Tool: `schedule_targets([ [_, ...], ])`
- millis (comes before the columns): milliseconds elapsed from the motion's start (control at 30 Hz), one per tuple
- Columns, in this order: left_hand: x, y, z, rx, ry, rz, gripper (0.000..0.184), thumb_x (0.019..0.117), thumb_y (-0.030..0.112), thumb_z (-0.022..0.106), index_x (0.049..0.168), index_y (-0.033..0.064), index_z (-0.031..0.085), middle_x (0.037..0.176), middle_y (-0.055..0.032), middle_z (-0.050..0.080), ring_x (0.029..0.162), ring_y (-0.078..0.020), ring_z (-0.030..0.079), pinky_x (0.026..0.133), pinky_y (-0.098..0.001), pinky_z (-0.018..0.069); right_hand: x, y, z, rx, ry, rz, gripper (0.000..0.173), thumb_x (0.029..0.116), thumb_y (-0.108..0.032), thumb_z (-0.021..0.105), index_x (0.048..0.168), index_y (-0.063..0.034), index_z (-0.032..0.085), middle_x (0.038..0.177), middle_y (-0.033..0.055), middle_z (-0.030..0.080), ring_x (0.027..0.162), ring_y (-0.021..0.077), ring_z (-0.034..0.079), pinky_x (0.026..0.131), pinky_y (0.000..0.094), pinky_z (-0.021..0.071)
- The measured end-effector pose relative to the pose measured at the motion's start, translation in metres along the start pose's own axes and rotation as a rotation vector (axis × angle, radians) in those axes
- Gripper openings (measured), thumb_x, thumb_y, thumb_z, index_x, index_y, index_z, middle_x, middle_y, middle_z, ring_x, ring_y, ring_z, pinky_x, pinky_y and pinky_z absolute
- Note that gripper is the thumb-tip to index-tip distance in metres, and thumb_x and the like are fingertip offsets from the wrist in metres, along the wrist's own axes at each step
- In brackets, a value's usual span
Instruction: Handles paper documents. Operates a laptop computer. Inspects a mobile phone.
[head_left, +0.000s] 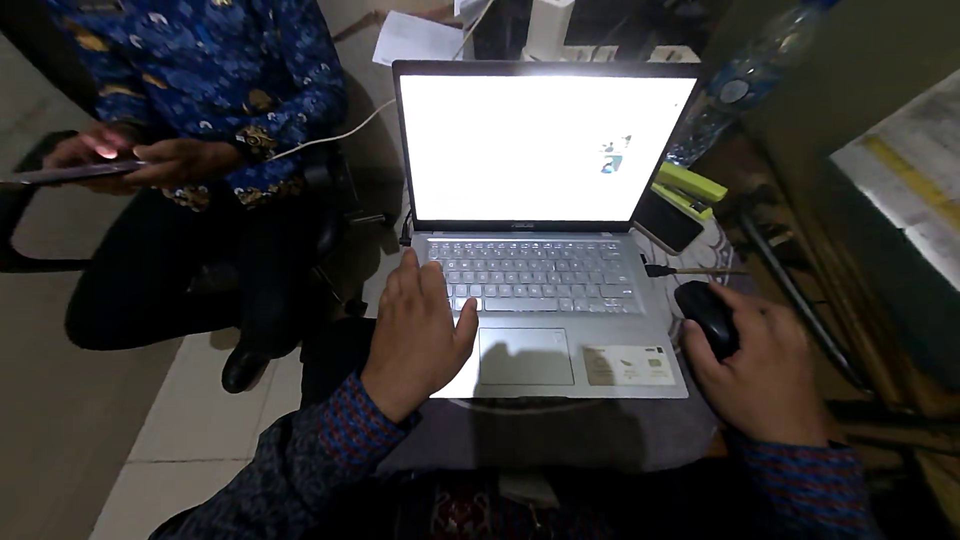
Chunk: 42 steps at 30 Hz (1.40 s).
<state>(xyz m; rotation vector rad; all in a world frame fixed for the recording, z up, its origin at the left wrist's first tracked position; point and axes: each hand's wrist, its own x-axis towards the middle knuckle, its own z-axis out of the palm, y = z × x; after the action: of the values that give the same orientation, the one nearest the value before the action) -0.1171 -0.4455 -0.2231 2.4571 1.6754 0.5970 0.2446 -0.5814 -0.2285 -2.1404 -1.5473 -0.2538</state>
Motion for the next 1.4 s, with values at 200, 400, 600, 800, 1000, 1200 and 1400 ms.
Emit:
schedule_targets([
  [200, -0.0001, 0.0000, 0.0001, 0.002, 0.002, 0.003, 0.076, 0.0962, 0.059, 0.046, 0.137, -0.0044, 0.053, 0.148, -0.0326, 0.045, 0.134, -0.0459, 0.050, 0.108, -0.0590, 0.0431, 0.0007, 0.0017, 0.0010, 0.008, -0.002, 0.004, 0.062, 0.0940, -0.049, 0.054, 0.142, -0.0104, 0.059, 0.131, 0.0270, 0.060, 0.118, 0.0482, 0.058, 0.096, 0.0645, 0.0469],
  [400, 0.0009, 0.0005, -0.0010, 0.007, 0.004, 0.004, 0.074, 0.0958, 0.058, 0.045, 0.135, -0.0046, 0.054, 0.146, -0.0330, 0.046, 0.133, -0.0461, 0.050, 0.107, -0.0584, 0.0438, 0.0013, 0.0016, 0.0014, 0.013, 0.000, 0.009, 0.061, 0.0936, -0.049, 0.054, 0.141, -0.0111, 0.060, 0.131, 0.0262, 0.060, 0.117, 0.0473, 0.058, 0.094, 0.0646, 0.0477],
  [600, 0.0005, -0.0006, -0.0001, 0.000, 0.011, 0.010, 0.074, 0.0957, 0.059, 0.046, 0.133, -0.0044, 0.055, 0.146, -0.0329, 0.046, 0.132, -0.0464, 0.051, 0.105, -0.0581, 0.0450, 0.0016, 0.0015, 0.0015, 0.002, 0.000, 0.007, 0.061, 0.0933, -0.048, 0.054, 0.142, -0.0115, 0.059, 0.131, 0.0269, 0.060, 0.117, 0.0479, 0.058, 0.094, 0.0643, 0.0478],
  [800, 0.0001, 0.0000, -0.0007, -0.016, -0.001, -0.007, 0.075, 0.0962, 0.059, 0.046, 0.136, -0.0038, 0.054, 0.149, -0.0327, 0.045, 0.134, -0.0465, 0.050, 0.107, -0.0598, 0.0430, 0.0017, 0.0012, 0.0011, 0.004, -0.017, 0.018, 0.062, 0.0931, -0.048, 0.054, 0.142, -0.0113, 0.059, 0.131, 0.0276, 0.059, 0.118, 0.0491, 0.057, 0.095, 0.0654, 0.0468],
  [1000, -0.0003, -0.0006, 0.0006, -0.020, 0.008, -0.001, 0.074, 0.0961, 0.059, 0.046, 0.136, -0.0037, 0.054, 0.148, -0.0331, 0.044, 0.133, -0.0468, 0.050, 0.106, -0.0592, 0.0441, 0.0017, 0.0009, 0.0002, -0.008, -0.026, 0.016, 0.063, 0.0927, -0.050, 0.053, 0.142, -0.0116, 0.059, 0.132, 0.0274, 0.059, 0.120, 0.0486, 0.057, 0.097, 0.0654, 0.0461],
  [1200, 0.0009, 0.0002, -0.0003, -0.018, 0.000, -0.005, 0.073, 0.0954, 0.057, 0.048, 0.134, -0.0038, 0.055, 0.147, -0.0325, 0.046, 0.132, -0.0459, 0.051, 0.106, -0.0583, 0.0448, 0.0012, 0.0021, 0.0005, -0.003, -0.013, 0.006, 0.063, 0.0933, -0.050, 0.054, 0.142, -0.0109, 0.059, 0.131, 0.0286, 0.059, 0.117, 0.0486, 0.058, 0.095, 0.0648, 0.0474],
  [1400, 0.0010, 0.0003, -0.0004, -0.011, 0.006, -0.003, 0.072, 0.0950, 0.057, 0.048, 0.133, -0.0035, 0.056, 0.146, -0.0323, 0.047, 0.130, -0.0455, 0.052, 0.105, -0.0580, 0.0455, 0.0008, 0.0018, 0.0010, -0.004, -0.010, 0.005, 0.063, 0.0934, -0.050, 0.054, 0.142, -0.0099, 0.059, 0.131, 0.0285, 0.059, 0.117, 0.0490, 0.058, 0.095, 0.0655, 0.0470],
])
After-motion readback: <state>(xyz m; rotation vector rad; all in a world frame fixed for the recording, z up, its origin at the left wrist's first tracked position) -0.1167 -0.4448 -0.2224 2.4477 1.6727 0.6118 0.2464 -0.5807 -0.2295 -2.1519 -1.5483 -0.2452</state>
